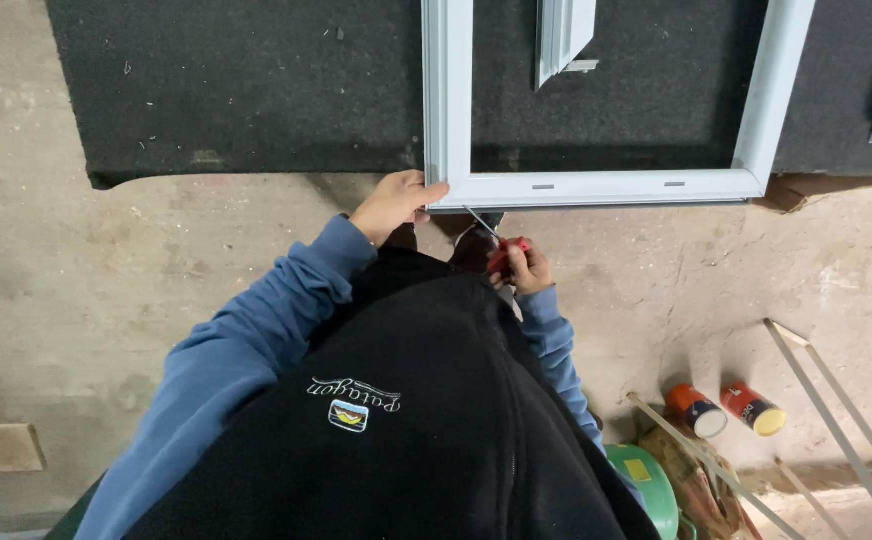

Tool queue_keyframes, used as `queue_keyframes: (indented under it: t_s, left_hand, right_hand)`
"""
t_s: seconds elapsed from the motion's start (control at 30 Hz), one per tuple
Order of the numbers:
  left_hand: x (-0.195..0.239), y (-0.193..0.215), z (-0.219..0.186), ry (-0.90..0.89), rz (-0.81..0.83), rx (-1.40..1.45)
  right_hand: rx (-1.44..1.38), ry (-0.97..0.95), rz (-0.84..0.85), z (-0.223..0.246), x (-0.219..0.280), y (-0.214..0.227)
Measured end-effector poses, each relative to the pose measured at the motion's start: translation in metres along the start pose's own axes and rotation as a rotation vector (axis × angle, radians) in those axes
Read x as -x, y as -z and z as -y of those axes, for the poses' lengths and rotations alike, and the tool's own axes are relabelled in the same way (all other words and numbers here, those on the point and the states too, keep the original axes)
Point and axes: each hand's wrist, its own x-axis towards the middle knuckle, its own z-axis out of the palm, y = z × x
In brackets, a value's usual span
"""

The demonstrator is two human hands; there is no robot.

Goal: The person assembles white aluminum window frames on a padded workbench. They use a red-handled screwdriver to drive fasteners at the frame corners, reposition and flip the frames, align loose profile pieces into the frame, and continue fastening along the edges.

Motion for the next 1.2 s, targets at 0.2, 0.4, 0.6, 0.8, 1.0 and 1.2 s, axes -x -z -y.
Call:
queue_keyframes:
  t_s: [0.2,0.4,0.6,0.8,1.0,1.2]
  left_hand:
    - [-0.017,-0.014,0.023,-0.099,-0.160,-0.089]
    - [-0.008,-0.013,0.016,-0.124,-0.120,0.049]
    - [-0.008,-0.004,0.011,-0.095,-0.066,0.008]
    - [-0.011,0.000,0.006,-0.057,-0.045,-0.086]
    - [-0.003,-0.003,-0.007,-0.029,-0.062,-0.163]
    - [-0.014,0.046,0.039,0.088,0.191,0.104]
  right_hand:
    - [0.013,0.103,0.104,0.008,0.001,-0.004]
    - [0.120,0.225,-0.045,0.005,0.006,-0.016]
    - [0.855,0.965,-0.250,0.078,0.031,-0.062]
    - [0.790,0.572,-0.343,0.008,0.009,-0.021]
    - [-0.005,-0.070,-0.245,-0.008,-0.008,-0.020]
    - [1.033,1.080,-0.179,0.049,0.023,-0.048]
